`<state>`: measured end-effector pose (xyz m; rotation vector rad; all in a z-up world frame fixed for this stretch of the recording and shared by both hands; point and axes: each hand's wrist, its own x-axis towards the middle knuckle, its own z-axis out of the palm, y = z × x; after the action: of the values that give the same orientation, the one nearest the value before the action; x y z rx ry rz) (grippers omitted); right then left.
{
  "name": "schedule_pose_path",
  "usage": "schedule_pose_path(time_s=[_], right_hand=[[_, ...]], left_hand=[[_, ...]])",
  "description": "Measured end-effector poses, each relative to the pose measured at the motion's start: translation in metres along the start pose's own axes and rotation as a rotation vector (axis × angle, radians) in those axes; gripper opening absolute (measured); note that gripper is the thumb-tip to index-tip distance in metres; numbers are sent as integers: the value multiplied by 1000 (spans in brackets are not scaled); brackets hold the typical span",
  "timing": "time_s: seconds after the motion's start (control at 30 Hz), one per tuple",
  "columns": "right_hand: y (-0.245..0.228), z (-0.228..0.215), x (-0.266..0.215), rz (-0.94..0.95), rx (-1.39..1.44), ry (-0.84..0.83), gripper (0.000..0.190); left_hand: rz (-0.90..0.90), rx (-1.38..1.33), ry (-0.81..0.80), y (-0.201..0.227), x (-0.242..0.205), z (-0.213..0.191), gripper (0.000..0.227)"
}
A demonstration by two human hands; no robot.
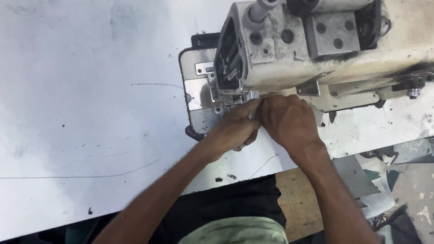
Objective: Operating and adjusting an industrial sewing machine to process small material components.
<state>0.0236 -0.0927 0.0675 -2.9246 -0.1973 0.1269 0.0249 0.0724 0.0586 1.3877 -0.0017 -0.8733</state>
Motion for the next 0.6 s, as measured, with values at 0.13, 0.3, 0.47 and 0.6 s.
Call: schedule_pose_path(time_s=[0.13,0.3,0.47,0.6], right_hand=[[8,6,0,-72,59,57,24],[3,11,-4,-110,-17,110,20],[-2,8,0,-16,-128,103,23],[-4,8,1,-7,-122,118,26]], left_hand=[[-86,13,-34,-3,7,-2,70],[-75,25,-25,-10,4,-3,72],[237,243,7,-25,11,-3,83],[230,544,48,-34,-6,-7,73]])
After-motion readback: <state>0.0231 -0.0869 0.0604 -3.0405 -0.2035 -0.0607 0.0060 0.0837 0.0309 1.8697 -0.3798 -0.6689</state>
